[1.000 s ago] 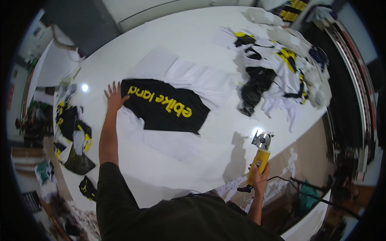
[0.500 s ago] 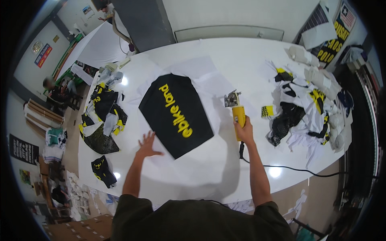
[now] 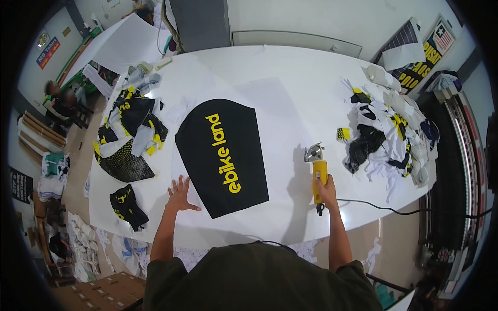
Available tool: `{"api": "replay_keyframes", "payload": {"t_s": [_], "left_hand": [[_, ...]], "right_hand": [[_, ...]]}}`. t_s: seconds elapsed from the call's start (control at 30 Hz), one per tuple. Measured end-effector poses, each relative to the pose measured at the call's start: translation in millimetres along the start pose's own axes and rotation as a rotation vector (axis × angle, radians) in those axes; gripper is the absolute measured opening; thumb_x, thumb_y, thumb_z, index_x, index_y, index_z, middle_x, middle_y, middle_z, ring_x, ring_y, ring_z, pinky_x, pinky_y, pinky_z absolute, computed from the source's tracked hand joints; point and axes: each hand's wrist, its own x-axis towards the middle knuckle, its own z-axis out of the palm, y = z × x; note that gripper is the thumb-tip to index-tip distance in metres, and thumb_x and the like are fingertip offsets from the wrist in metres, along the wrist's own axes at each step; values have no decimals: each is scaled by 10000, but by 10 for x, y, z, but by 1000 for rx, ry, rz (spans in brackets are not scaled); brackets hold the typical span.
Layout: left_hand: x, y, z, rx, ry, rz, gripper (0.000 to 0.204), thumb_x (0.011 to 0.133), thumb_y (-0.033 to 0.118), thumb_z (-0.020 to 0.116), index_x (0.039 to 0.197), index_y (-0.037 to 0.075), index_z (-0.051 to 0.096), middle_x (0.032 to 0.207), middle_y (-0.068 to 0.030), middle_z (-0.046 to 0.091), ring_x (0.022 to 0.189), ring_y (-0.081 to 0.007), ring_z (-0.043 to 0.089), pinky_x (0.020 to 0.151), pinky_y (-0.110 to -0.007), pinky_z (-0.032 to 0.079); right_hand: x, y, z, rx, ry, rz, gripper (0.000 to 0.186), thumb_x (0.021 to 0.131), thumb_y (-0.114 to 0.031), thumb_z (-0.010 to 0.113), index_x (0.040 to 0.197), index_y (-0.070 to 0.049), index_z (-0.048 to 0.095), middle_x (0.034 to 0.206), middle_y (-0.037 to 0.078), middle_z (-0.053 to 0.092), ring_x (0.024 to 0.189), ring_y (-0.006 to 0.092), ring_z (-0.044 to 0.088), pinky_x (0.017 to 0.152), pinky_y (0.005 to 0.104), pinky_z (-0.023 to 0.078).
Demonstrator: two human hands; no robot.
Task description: The person uses a yellow electric fabric cutter to trim black and yellow patterned fabric pieces on a white table. They repeatedly position the fabric, cut along the edges, and move the finished pieces aside to clear the workspace.
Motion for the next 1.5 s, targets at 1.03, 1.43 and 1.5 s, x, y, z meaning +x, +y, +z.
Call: {"api": "replay_keyframes", "payload": {"t_s": [1.03,1.43,1.5], "left_hand": [[-272,-73,161,-50,70,16,1578,466,675,944,1690,197,70,1732,-237,-71,1563,-538,-95,1151,-802,55],[-278,-64,135,-70,61,11,1566,474,642,953,1690,194,74,1735,-223,-86,1560,-535,-123,1156,-793,30],[-277,-70,145,-75,67,12,1568,473,633,956,1690,194,71,1736,-223,-83,1560,-535,-125,1156,-793,29]], "right_hand": [[-2314,-216,1113,-545,-128,22,607,934,-225,688,1360,64,367,1177,357,585,1049,548,620,865,574,525],[-1834,-188,1252,-543,-119,-109,611,935,-232,681,1359,73,364,1175,340,579,1050,545,613,870,568,516],[-1681,-222,1298,-552,-124,-126,594,934,-232,680,1344,70,372,1167,339,584,1043,542,617,864,571,518]]}}
